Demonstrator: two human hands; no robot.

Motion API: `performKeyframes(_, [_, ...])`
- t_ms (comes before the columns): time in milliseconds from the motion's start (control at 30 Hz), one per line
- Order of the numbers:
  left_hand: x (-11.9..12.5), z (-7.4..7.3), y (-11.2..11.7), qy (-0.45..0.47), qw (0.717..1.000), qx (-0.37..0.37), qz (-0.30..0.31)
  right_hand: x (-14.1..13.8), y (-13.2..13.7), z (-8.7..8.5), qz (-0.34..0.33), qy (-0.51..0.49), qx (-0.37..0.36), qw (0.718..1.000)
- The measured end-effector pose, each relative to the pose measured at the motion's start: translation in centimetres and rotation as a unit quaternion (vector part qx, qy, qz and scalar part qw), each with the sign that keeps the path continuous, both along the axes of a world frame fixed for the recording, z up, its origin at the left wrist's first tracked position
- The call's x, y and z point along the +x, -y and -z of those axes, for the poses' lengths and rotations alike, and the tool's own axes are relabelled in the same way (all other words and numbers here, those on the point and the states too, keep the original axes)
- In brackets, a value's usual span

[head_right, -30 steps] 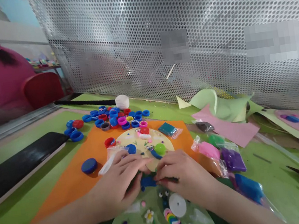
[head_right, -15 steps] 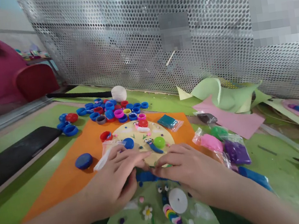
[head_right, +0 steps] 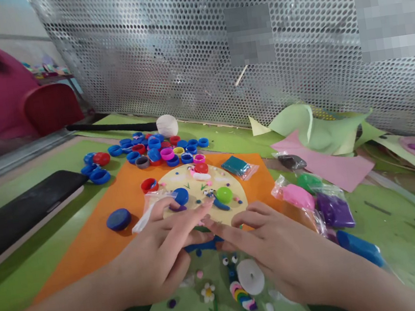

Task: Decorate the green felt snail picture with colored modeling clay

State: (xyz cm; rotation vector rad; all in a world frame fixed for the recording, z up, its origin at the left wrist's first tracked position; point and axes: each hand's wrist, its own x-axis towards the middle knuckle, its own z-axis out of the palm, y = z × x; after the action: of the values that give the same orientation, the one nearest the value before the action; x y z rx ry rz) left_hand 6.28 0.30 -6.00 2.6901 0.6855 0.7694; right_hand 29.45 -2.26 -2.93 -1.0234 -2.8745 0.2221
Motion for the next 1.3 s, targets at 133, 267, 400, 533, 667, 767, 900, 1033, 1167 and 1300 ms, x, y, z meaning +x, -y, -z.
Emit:
performKeyframes(133, [-0.1, -0.1, -0.1, 0.007, 0.999, 0.03, 0.014, -0.4, 0.2, 0.0, -0.006, -0.003, 0.048, 0.999])
performKeyframes(267, [-0.2, -0.5, 0.0, 0.003, 0.998, 0.05, 0.038, -0.1, 0.3, -0.1, 0.011, -0.045, 0.058, 0.997])
performKeyframes(400, [-0.3, -0.7, 0.2, -0.021, 0.996, 0.057, 0.067, 0.6, 0.2, -0.1, 0.019, -0.068, 0.029, 0.997])
performKeyframes(533, [-0.3, -0.4, 0.2, -0.047, 0.995, 0.06, 0.066, 0.6, 0.0, -0.2, -0.011, -0.044, 0.01, 0.999])
performKeyframes(667, [-0.3, -0.2, 0.2, -0.054, 0.994, 0.06, 0.07, 0.0, 0.0, -0.3, -0.032, -0.022, 0.034, 0.999])
performKeyframes(767, [-0.3, -0.2, 0.2, -0.045, 0.995, 0.067, 0.066, -0.3, 0.1, -0.2, -0.029, -0.022, 0.063, 0.997])
performKeyframes(900, [-0.3, -0.1, 0.2, -0.035, 0.995, 0.07, 0.065, -0.2, 0.3, -0.1, -0.002, -0.032, 0.055, 0.998])
performKeyframes(1033, [-0.2, -0.2, 0.1, -0.051, 0.995, 0.066, 0.061, -0.1, 0.4, -0.3, 0.005, -0.04, 0.054, 0.998])
performKeyframes(1167, [-0.2, -0.4, 0.1, -0.063, 0.995, 0.058, 0.056, -0.3, 0.3, -0.4, -0.008, -0.017, 0.088, 0.996])
performKeyframes(1300, [-0.1, -0.5, 0.0, -0.064, 0.995, 0.053, 0.053, -0.2, 0.3, -0.4, -0.013, -0.014, 0.093, 0.995])
